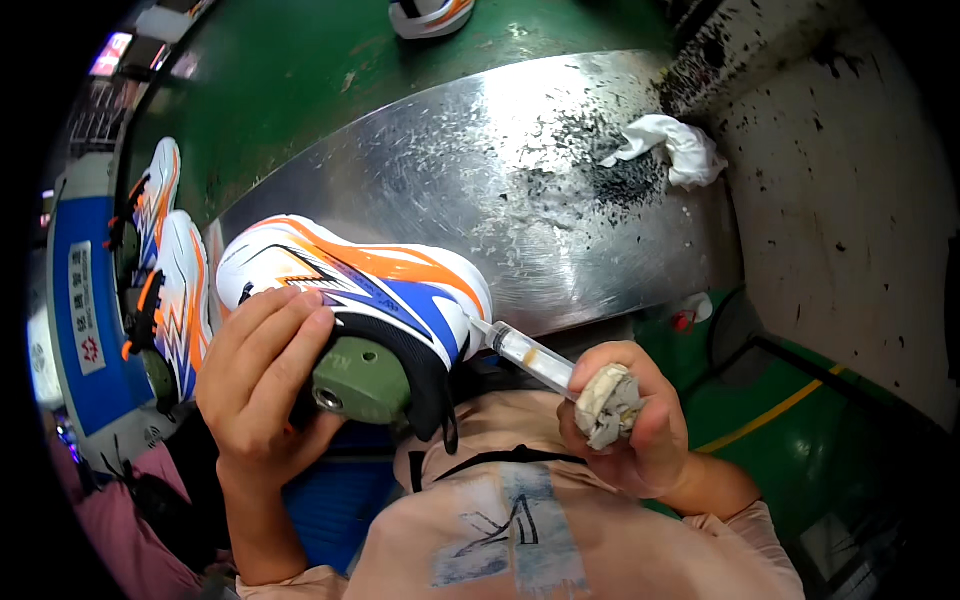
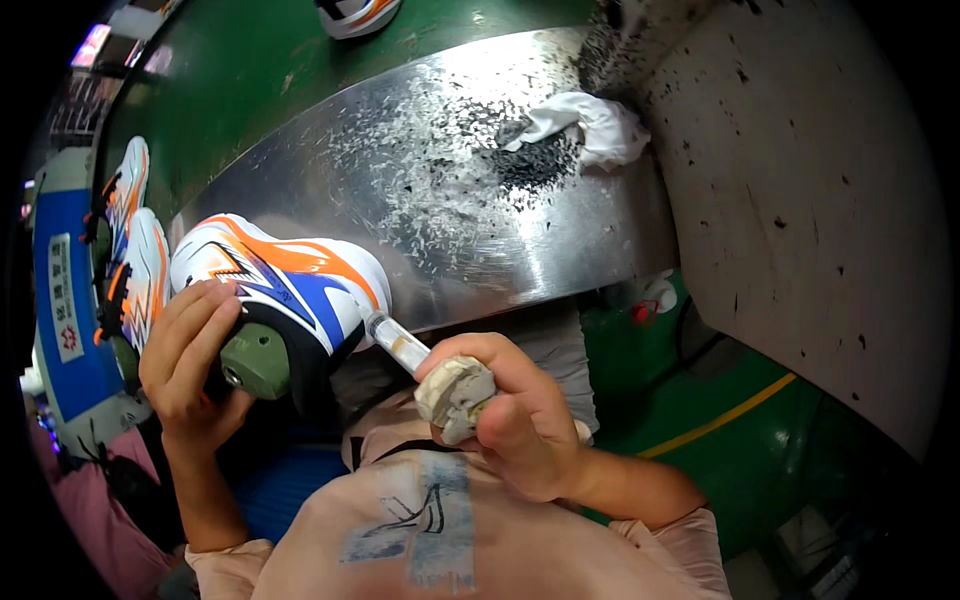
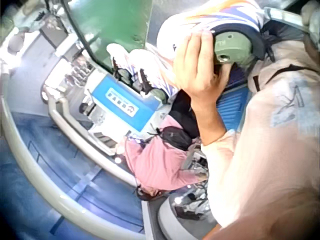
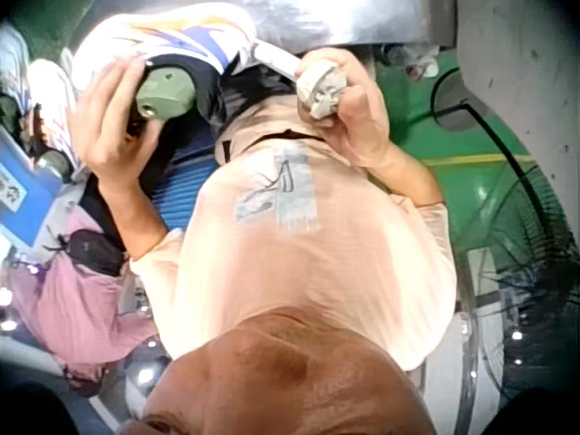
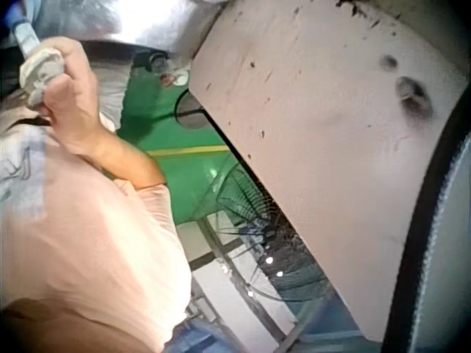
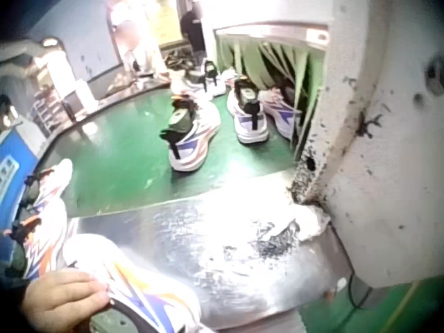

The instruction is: The person uses a syringe to apply glue to the side seams of a white, orange, and blue sneaker. They hold the shoe with one hand and the syringe with the other, moving the needle along the seam to dispense the adhesive. The person repeats this process on multiple shoes on a factory assembly line.

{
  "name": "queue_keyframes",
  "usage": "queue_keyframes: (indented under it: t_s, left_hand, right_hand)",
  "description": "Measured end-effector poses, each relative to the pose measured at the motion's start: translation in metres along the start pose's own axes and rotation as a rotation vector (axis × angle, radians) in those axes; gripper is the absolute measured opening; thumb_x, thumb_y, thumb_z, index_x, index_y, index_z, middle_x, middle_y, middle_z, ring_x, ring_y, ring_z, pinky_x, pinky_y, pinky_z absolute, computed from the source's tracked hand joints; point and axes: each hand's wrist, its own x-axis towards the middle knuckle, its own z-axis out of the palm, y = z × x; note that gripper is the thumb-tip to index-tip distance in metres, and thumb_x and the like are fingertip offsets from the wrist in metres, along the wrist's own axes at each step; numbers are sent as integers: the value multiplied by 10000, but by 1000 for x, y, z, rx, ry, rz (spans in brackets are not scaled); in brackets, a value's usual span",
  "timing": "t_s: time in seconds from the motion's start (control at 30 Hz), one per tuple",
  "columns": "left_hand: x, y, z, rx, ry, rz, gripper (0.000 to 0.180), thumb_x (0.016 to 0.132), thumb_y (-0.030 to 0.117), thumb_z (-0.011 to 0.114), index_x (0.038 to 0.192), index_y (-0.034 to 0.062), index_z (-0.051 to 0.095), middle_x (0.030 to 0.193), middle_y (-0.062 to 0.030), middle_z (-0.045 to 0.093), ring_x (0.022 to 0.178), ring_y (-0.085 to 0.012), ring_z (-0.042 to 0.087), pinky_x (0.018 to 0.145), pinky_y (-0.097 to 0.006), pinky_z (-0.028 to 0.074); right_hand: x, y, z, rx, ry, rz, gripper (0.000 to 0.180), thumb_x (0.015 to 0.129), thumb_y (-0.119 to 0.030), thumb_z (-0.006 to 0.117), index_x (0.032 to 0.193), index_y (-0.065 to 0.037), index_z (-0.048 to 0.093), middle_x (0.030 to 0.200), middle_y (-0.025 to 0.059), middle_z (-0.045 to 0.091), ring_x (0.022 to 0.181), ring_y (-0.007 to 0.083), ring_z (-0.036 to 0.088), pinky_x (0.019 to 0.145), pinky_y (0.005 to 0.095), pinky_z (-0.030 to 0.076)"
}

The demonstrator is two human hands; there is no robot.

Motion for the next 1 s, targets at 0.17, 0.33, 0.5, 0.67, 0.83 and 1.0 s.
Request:
queue_keyframes:
  t_s: [0.17,0.33,0.5,0.67,0.83,1.0]
  left_hand:
    - [33,-21,2,-27,-87,147,630,600,322,788,1147,48,639,875,-104,621,748,-277,611,627,-366,486]
    - [56,-7,-1,62,-181,108,659,676,336,755,1246,47,592,721,-90,552,598,-243,537,533,-352,420]
    - [63,25,5,12,-168,-196,521,805,222,683,1240,-33,550,637,-158,579,516,-309,561,485,-392,411]
    - [72,48,7,87,-189,-380,427,860,219,622,1175,-65,571,625,-195,599,512,-334,590,478,-413,411]
    - [79,56,7,101,-159,-449,384,896,237,572,1096,-90,598,567,-220,576,508,-372,585,473,-434,404]
    - [81,53,2,35,-193,-526,349,910,254,543,1043,-58,624,573,-233,570,538,-405,582,504,-464,417]
  right_hand:
    - [1,6,6,32,72,-32,688,880,-604,492,1178,8,399,726,28,453,574,52,353,506,195,279]
    - [-1,4,-3,-1,20,-125,656,913,-576,445,1257,-18,424,975,24,535,773,48,469,692,196,436]
    - [0,7,1,31,32,-261,582,947,-489,466,1256,2,419,1013,32,545,847,44,485,740,198,424]
    - [-1,8,13,-154,112,-374,519,965,-432,470,1236,9,430,972,30,556,803,36,489,699,195,422]
    - [-7,17,27,-279,117,-446,483,962,-384,493,1227,14,429,971,54,570,794,59,524,687,214,450]
    - [-14,32,42,-333,56,-485,480,956,-354,516,1237,21,411,1023,84,580,849,91,559,726,236,472]
